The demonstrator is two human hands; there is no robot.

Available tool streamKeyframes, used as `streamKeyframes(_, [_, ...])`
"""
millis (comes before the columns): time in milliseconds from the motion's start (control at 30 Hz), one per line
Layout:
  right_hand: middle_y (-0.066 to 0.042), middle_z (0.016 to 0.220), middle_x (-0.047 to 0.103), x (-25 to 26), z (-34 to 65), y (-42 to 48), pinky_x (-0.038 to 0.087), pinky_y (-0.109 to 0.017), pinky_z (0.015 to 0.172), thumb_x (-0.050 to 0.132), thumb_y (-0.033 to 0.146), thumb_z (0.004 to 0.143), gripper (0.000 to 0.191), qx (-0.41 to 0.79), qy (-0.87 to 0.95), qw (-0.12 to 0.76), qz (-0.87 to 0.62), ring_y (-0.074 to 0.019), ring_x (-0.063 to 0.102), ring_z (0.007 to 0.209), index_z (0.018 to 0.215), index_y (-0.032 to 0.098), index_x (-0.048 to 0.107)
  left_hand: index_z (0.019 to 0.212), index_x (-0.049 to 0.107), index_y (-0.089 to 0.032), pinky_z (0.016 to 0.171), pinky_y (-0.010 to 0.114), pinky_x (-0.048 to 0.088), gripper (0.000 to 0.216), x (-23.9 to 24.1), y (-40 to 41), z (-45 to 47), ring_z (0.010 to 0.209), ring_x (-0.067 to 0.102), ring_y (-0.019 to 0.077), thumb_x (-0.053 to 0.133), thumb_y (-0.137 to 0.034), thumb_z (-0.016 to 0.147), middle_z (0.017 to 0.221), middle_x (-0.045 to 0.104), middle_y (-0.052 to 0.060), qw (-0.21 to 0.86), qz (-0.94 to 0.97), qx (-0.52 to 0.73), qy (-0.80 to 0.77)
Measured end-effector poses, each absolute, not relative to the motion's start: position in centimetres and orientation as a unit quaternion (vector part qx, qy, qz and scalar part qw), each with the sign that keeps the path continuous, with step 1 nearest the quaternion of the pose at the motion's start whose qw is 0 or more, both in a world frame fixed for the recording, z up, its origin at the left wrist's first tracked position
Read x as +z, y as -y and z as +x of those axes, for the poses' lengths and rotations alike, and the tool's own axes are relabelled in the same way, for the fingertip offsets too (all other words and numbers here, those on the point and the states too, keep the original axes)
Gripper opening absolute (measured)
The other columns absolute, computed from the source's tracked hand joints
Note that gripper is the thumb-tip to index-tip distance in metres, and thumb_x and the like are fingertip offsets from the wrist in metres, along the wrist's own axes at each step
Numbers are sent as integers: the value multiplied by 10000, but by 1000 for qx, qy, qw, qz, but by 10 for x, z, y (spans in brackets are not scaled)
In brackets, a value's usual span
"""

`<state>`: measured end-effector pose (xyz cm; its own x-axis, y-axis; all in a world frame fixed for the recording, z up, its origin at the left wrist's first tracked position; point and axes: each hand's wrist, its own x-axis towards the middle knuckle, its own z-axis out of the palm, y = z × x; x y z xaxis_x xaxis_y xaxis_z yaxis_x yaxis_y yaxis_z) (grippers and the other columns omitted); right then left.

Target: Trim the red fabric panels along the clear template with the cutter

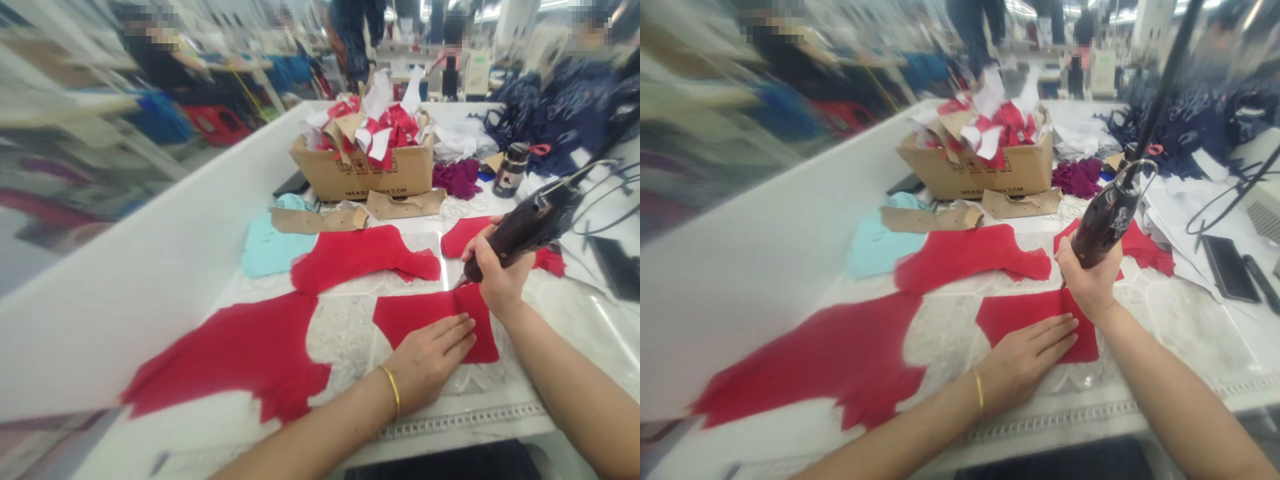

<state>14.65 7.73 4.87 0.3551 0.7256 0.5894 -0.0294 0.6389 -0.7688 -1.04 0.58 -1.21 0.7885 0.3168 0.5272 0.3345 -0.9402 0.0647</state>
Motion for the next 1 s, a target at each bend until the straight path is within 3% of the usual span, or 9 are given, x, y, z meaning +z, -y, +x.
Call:
streamKeyframes(167, [48, 664, 581, 43, 145, -78, 529, -307, 608, 734, 353, 850, 204, 244, 508, 741, -364, -143, 604, 599, 864, 237, 568, 1299, 618, -5, 1129, 407, 557, 363, -13, -6, -12, 1380, 596, 270, 471, -15, 967, 1322, 700, 228, 3, -948, -273, 162])
streamKeyframes(333, [49, 680, 584, 41, 142, -77, 523, -305, 602, 744, 347, 844, 225, 254, 505, 743, -357, -137, 597, 587, 877, 234, 553, 1329, 603, -34, 1117, 424, 570, 411, -15, -5, -12, 1420, 557, 257, 390, -19, 978, 1348, 690, 214, -8, -946, -278, 165])
streamKeyframes(1000, [36, 690, 601, 39, 172, -83, 542, -300, 608, 750, 365, 830, 224, 173, 476, 751, -422, -156, 628, 643, 878, 231, 577, 1284, 637, -31, 1094, 406, 587, 416, -10, -6, -14, 1404, 573, 265, 421, 26, 932, 1317, 709, 209, -17, -946, -280, 165])
